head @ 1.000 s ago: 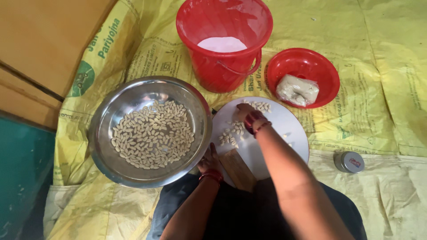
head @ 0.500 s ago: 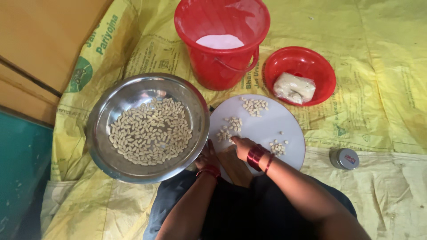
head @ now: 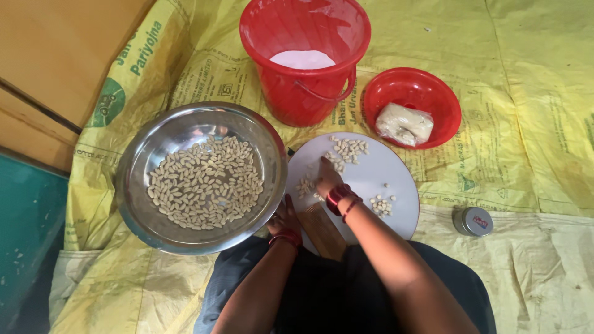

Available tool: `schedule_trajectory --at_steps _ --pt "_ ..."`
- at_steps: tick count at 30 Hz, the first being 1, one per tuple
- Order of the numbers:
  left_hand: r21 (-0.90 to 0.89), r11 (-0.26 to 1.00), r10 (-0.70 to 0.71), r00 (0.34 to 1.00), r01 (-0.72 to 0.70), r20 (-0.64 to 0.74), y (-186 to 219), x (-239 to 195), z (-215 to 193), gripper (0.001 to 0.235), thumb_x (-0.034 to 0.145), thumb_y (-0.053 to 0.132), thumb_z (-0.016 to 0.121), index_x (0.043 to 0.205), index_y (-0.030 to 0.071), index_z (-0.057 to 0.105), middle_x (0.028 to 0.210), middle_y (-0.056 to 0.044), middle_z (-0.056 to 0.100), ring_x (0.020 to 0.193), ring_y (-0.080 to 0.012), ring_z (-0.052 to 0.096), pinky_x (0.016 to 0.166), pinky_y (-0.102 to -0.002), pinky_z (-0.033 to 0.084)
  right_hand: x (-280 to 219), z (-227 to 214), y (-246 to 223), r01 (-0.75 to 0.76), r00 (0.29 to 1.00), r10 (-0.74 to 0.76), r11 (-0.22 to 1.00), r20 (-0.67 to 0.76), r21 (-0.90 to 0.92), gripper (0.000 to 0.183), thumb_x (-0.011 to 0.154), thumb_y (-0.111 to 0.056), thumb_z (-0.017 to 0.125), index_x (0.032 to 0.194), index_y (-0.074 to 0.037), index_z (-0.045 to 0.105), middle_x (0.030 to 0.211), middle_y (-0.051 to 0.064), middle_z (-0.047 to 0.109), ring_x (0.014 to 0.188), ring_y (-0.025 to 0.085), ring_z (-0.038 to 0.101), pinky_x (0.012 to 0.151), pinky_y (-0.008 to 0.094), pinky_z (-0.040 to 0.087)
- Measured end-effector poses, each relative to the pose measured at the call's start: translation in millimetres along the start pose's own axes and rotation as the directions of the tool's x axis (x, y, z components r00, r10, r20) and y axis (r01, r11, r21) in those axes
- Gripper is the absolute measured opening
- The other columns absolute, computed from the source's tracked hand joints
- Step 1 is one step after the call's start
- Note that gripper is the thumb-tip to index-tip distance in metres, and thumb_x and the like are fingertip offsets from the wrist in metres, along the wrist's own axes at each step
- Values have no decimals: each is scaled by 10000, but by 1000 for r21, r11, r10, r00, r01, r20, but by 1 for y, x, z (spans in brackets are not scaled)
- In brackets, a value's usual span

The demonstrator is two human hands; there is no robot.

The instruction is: The person sits on a yellow tarp and uses a wooden tool to crack open peanuts, transferring the shelled kernels onto a white plate. The person repeatedly picks peanuts from a metal bowl, cracks them, and places the contents on the plate.

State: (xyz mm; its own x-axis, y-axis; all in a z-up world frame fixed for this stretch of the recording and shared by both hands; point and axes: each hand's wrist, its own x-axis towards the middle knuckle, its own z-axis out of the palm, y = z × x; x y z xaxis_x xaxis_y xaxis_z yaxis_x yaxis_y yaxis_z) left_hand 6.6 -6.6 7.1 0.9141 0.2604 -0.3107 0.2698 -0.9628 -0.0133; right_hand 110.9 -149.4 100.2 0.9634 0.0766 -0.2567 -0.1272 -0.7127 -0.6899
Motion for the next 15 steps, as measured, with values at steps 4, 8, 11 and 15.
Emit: schedule_trajectory --at_steps 4,8,11,15 --pt "-24 1000 5 999 -5 -32 -3 2 -2 675 1045 227 375 1650 281 80 1712 -160 37 1548 -406 200 1195 -666 119 11 39 -14 236 959 -252 963 -127 -126 693 885 -92 562 1511 3 280 1466 305 467 1316 468 479 1065 493 420" --pt "-116 993 21 996 -11 85 -4 2 -4 694 1037 312 379 1649 265 56 1726 -145 -3 1560 -409 142 1210 -646 112 -2 66 -34 185 982 -171 960 82 -211 654 939 -141 519 1551 -45 310 1522 225 457 1444 381 423 1207 532 273" --pt "-77 997 15 1000 -16 -7 -3 3 1 660 1050 270 360 1649 272 82 1718 -150 19 1564 -408 136 1207 -652 103 1 48 -41 185 983 -184 949 27 -256 679 889 -76 545 1532 -30 335 1515 247 468 1389 416 475 1150 535 351" --pt "-20 1000 13 999 -14 -36 -1 4 7 668 1046 226 352 1653 283 79 1724 -124 20 1561 -377 145 1203 -667 95 14 -3 -29 77 997 -80 965 -3 -250 514 953 -80 553 1461 -65 475 1403 236 615 1235 414 635 1008 463 532"
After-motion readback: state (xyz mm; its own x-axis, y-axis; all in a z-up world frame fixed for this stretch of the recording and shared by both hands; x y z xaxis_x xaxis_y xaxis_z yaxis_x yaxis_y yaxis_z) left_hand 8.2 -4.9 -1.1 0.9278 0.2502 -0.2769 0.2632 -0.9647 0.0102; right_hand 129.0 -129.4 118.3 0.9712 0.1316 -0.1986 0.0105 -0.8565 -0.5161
